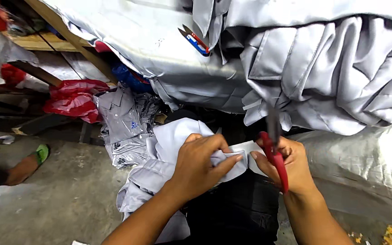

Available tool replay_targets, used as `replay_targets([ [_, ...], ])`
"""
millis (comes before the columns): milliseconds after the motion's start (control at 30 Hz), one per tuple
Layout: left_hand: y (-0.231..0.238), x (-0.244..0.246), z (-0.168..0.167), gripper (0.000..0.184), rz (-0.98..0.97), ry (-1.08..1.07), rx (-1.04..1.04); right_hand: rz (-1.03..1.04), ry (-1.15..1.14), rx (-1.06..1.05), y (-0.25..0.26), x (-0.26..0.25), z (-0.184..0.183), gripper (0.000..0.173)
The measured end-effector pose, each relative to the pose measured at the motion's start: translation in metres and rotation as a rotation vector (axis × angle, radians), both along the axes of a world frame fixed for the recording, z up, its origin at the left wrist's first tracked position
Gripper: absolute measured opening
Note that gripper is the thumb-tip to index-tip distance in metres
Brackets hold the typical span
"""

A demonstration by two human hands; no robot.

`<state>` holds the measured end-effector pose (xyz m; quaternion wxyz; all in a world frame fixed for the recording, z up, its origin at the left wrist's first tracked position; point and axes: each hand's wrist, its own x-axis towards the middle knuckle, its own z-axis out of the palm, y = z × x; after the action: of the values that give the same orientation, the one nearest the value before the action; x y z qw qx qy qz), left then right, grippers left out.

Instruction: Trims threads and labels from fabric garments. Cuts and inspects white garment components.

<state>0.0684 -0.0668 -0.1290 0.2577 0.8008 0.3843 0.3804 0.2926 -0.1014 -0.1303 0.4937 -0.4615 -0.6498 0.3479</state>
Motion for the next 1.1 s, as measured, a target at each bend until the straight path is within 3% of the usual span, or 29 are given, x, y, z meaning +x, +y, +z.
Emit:
replay_targets([
  [133, -0.006, -0.008, -0.027, 0.049, -0.069, -0.005, -0.330, 0.042, 0.232, -0.048, -0.006, -0.002, -0.027, 0.008],
  [233, -0.006, -0.008, -0.034, 0.033, -0.149, -0.002, -0.433, 0.014, 0.286, -0.152, -0.009, 0.000, -0.044, 0.009],
  [300, -0.005, -0.007, -0.037, 0.032, -0.128, 0.018, -0.449, -0.011, 0.130, -0.174, -0.011, 0.009, -0.045, 0.009],
  [433, -0.002, -0.007, -0.037, 0.031, -0.024, 0.037, -0.477, -0.003, -0.175, -0.236, -0.034, 0.043, -0.030, 0.052],
  [567, 0.000, -0.005, -0.040, 0.027, 0.006, 0.006, -0.480, 0.206, -0.218, -0.469, -0.062, 0.067, -0.020, 0.065],
  [800, -0.002, -0.007, -0.045, 0.022, -0.002, -0.118, -0.492, 0.292, -0.173, -0.666, -0.078, 0.067, -0.044, 0.065],
  [1100, -0.004, -0.009, -0.045, 0.018, -0.064, -0.233, -0.580, 0.362, -0.017, -0.612, -0.057, 0.046, -0.055, 0.062],
])
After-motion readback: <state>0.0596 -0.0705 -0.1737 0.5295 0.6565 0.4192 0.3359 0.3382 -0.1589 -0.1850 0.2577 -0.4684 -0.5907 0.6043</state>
